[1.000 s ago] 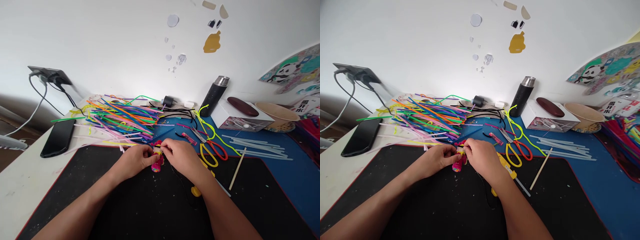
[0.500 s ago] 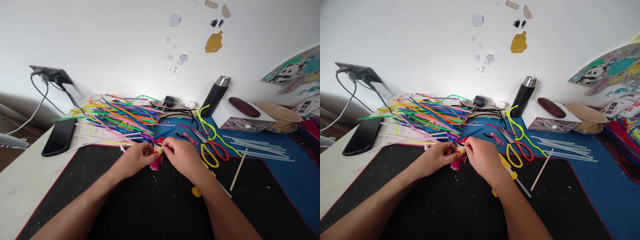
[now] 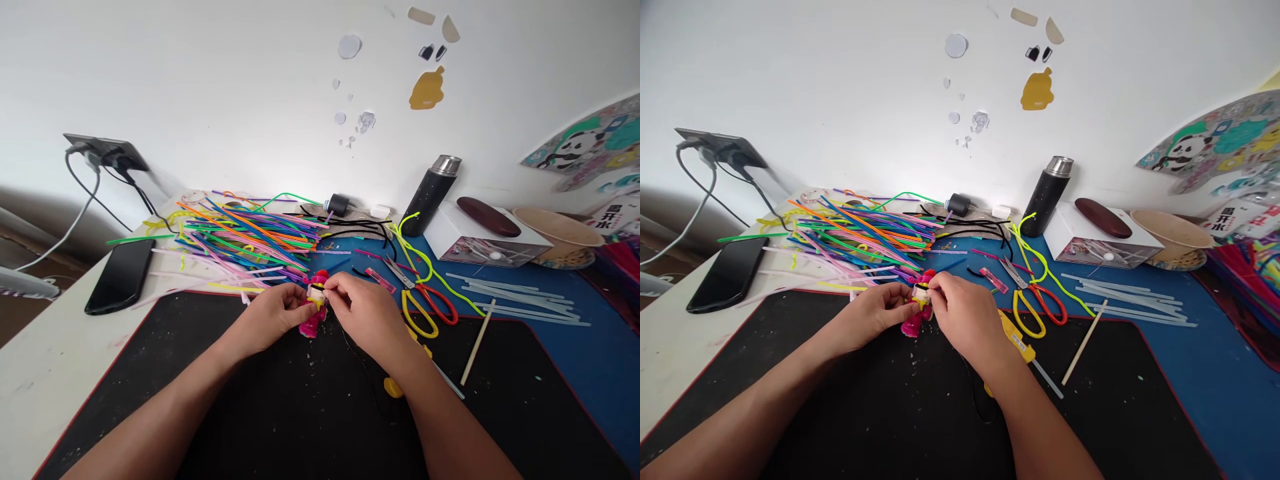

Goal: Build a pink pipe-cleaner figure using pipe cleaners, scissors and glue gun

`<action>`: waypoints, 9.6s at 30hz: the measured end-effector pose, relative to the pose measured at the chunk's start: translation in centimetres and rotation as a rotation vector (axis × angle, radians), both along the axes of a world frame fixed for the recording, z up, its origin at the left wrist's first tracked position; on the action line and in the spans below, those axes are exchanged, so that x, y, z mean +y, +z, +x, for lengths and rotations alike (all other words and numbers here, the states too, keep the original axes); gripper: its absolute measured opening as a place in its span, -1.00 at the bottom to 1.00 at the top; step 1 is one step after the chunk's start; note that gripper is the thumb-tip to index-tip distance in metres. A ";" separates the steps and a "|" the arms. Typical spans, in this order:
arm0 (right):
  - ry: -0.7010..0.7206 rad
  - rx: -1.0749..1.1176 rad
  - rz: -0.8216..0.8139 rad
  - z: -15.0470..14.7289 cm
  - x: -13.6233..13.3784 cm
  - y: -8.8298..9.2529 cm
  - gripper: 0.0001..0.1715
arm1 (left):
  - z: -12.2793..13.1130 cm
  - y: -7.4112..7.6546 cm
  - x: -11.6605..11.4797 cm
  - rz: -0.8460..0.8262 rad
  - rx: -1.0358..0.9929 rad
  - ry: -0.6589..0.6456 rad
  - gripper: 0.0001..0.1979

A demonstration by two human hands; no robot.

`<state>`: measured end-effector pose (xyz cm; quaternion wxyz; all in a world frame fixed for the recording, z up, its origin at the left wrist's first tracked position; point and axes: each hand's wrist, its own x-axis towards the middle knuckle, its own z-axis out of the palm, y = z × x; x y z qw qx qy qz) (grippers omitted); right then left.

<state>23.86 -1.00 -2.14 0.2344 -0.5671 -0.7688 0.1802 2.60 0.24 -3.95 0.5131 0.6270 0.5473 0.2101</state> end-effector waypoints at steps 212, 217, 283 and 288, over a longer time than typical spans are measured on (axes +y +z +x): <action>0.040 1.122 -0.758 -1.6 -0.4 0.0 -0.47 | -0.7 1.1 -1.1 0.980 0.101 -0.114 -0.85; 0.047 1.117 -0.772 -1.7 -0.3 0.0 -0.48 | -0.7 1.1 -1.1 0.979 0.111 -0.125 -0.84; -0.078 1.167 -0.614 -1.0 0.2 -0.3 -0.51 | 0.8 1.2 -1.3 0.345 0.469 0.022 -0.43; -0.076 1.163 -0.600 -0.9 0.2 -0.2 -0.53 | 1.8 1.3 -1.8 0.323 0.644 -0.025 -0.50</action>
